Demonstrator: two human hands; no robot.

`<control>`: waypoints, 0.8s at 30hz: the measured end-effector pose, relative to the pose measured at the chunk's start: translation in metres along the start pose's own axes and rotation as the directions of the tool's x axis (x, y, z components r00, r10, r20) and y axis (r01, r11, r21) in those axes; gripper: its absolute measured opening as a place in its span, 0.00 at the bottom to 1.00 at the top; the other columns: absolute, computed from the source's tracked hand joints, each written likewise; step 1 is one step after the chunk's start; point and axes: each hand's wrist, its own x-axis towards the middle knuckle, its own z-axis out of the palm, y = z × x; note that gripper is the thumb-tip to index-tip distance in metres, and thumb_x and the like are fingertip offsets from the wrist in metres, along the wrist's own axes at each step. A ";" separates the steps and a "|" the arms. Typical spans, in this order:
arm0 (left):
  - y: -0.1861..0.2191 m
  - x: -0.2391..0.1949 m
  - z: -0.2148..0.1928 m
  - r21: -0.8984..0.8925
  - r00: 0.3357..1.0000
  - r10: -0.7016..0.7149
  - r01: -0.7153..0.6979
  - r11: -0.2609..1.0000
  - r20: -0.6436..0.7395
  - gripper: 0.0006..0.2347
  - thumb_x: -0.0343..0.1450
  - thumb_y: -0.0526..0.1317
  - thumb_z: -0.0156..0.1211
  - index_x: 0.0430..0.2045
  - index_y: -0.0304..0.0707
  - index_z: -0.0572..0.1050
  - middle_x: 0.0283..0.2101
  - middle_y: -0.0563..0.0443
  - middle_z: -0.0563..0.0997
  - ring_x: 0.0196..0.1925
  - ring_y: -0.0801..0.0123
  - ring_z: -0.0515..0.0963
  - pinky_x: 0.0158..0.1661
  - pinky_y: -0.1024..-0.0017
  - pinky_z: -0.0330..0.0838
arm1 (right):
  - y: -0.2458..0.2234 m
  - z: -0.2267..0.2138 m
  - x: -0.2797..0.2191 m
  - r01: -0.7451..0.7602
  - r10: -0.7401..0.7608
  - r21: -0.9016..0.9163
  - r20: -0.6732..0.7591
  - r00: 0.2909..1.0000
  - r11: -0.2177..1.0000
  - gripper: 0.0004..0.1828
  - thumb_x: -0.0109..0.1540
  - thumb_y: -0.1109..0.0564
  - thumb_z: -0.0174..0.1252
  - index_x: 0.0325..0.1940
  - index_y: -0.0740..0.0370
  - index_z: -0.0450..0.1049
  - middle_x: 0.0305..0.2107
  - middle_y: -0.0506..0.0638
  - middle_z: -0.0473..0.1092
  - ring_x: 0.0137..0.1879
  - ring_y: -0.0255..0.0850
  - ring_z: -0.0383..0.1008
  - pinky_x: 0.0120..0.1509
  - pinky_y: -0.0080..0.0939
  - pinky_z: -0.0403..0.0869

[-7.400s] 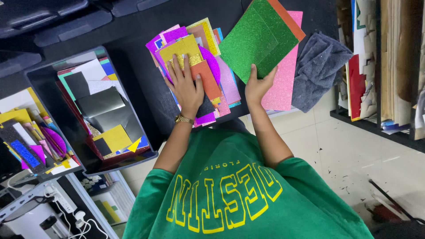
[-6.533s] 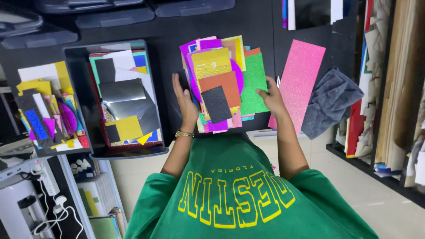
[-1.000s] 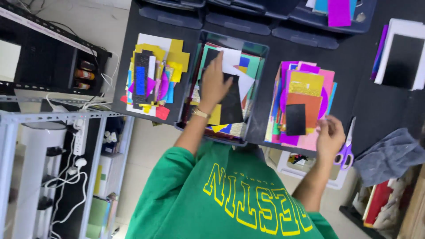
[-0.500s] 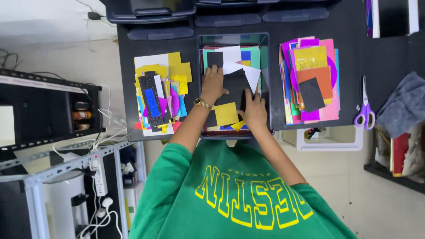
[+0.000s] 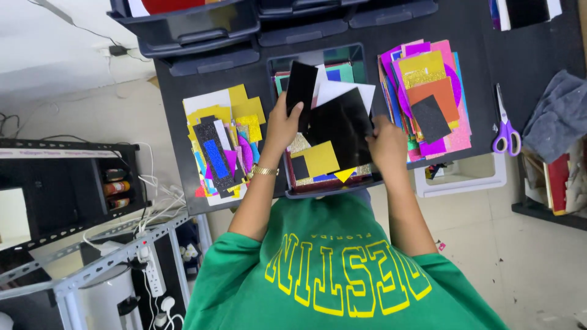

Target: The person sorts and stacks colorful craft papers and glitter sheets from three open bins on a table. They pick up sheets, separate them by color and texture, and place them into neat piles on the table surface.

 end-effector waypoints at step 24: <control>-0.023 0.006 -0.072 -0.464 0.968 0.250 -0.222 0.858 -0.002 0.26 0.70 0.29 0.63 0.62 0.40 0.61 0.60 0.43 0.71 0.68 0.60 0.65 0.69 0.52 0.56 | -0.067 0.006 0.008 0.062 -0.263 0.941 0.029 0.964 0.334 0.19 0.71 0.64 0.47 0.66 0.59 0.66 0.40 0.57 0.78 0.41 0.43 0.79 0.46 0.45 0.81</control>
